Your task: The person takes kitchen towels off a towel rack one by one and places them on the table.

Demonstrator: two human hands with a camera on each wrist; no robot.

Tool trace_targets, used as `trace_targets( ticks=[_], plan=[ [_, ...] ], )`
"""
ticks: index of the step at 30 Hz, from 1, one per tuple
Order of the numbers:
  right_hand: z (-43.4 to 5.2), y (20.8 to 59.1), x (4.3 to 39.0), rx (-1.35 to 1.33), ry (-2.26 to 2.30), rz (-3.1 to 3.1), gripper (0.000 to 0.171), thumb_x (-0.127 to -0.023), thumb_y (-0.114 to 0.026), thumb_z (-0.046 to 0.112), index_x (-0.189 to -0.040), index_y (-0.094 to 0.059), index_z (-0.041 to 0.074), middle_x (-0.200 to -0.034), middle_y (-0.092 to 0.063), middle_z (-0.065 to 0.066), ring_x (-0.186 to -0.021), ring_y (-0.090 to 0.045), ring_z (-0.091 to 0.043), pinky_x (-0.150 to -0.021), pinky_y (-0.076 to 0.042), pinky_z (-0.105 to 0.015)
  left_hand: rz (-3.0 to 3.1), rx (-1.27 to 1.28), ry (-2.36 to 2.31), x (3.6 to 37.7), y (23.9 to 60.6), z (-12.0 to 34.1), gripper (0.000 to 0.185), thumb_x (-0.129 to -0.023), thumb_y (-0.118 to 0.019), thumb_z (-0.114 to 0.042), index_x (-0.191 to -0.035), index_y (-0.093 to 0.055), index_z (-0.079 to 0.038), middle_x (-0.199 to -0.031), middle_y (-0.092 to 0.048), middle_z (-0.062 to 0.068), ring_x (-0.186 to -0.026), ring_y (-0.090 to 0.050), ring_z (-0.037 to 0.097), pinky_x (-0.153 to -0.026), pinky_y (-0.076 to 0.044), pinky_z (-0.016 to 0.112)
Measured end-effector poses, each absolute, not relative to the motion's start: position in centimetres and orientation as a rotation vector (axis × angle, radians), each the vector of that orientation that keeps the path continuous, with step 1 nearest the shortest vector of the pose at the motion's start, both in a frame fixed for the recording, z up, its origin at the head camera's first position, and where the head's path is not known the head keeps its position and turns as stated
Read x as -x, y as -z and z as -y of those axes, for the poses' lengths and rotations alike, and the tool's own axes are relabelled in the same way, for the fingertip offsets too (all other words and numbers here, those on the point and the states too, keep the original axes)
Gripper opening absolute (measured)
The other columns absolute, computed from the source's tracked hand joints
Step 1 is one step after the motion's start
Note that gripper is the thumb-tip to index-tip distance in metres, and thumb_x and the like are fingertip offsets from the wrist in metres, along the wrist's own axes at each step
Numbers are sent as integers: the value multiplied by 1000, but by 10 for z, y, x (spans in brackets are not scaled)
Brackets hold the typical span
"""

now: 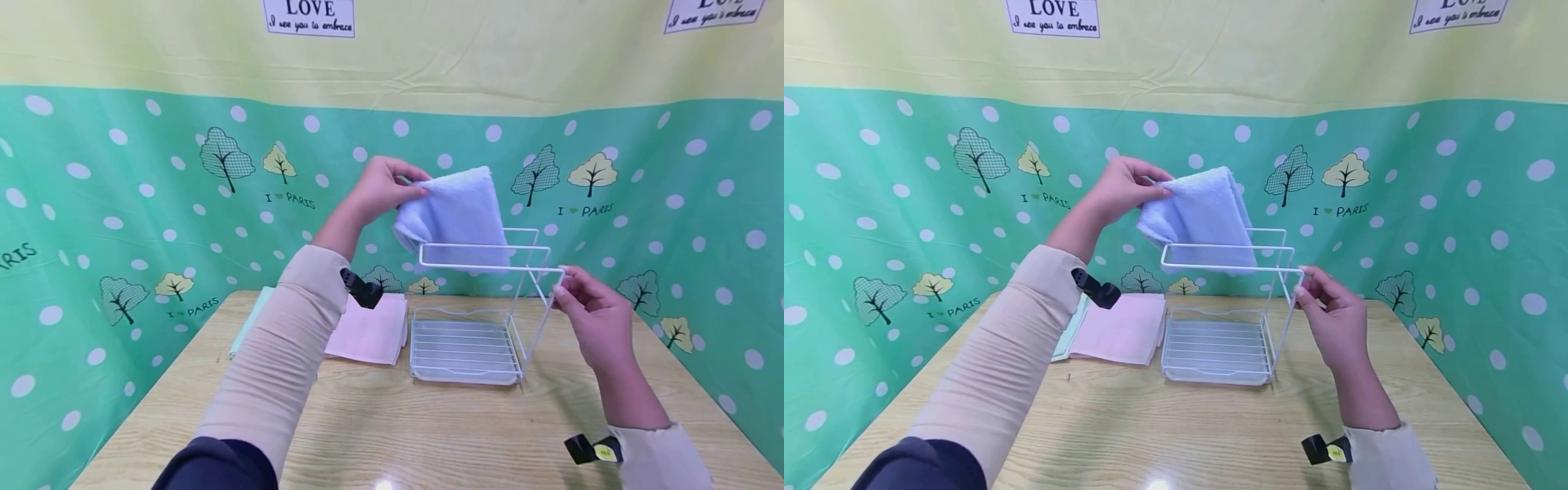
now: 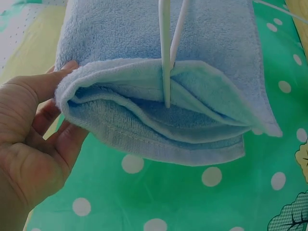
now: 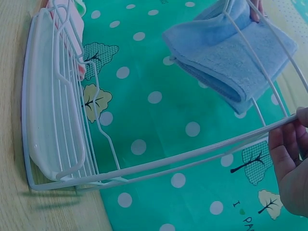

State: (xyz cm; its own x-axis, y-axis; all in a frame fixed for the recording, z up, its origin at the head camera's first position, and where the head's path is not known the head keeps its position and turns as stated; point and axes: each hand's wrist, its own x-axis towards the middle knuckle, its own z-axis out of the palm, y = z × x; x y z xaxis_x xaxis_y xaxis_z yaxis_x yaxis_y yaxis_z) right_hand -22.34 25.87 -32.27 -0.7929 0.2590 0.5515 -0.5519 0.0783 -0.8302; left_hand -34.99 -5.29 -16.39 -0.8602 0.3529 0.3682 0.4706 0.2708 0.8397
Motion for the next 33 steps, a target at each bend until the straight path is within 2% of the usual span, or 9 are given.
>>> trace_targets(
  ticks=[7,23,33],
  plan=[
    [-258,322,223,-259,-1779,1785,32,-91,-63,-6,-122,-65,-3,-90,-59,-5,-80,-57,-15,-74,-55,-19,2360,731,1747,350,167,60,20,-84,-77,-5,-103,-75,-3,-96,-71,12,-82,-68,23,-70,-58,33],
    [-257,323,225,-271,-1793,1743,32,-90,-64,-7,-121,-65,-4,-90,-60,-5,-79,-58,-14,-72,-56,-19,2242,685,1770,343,168,72,21,-83,-77,-4,-103,-75,-1,-91,-71,13,-76,-67,21,-67,-58,30],
    [-257,323,226,-261,-1779,1753,33,-89,-65,-7,-122,-64,-5,-90,-61,-5,-80,-58,-14,-72,-56,-19,2168,565,1849,338,164,86,22,-83,-78,-7,-105,-75,-5,-104,-69,12,-82,-69,24,-68,-59,31]
  ],
)
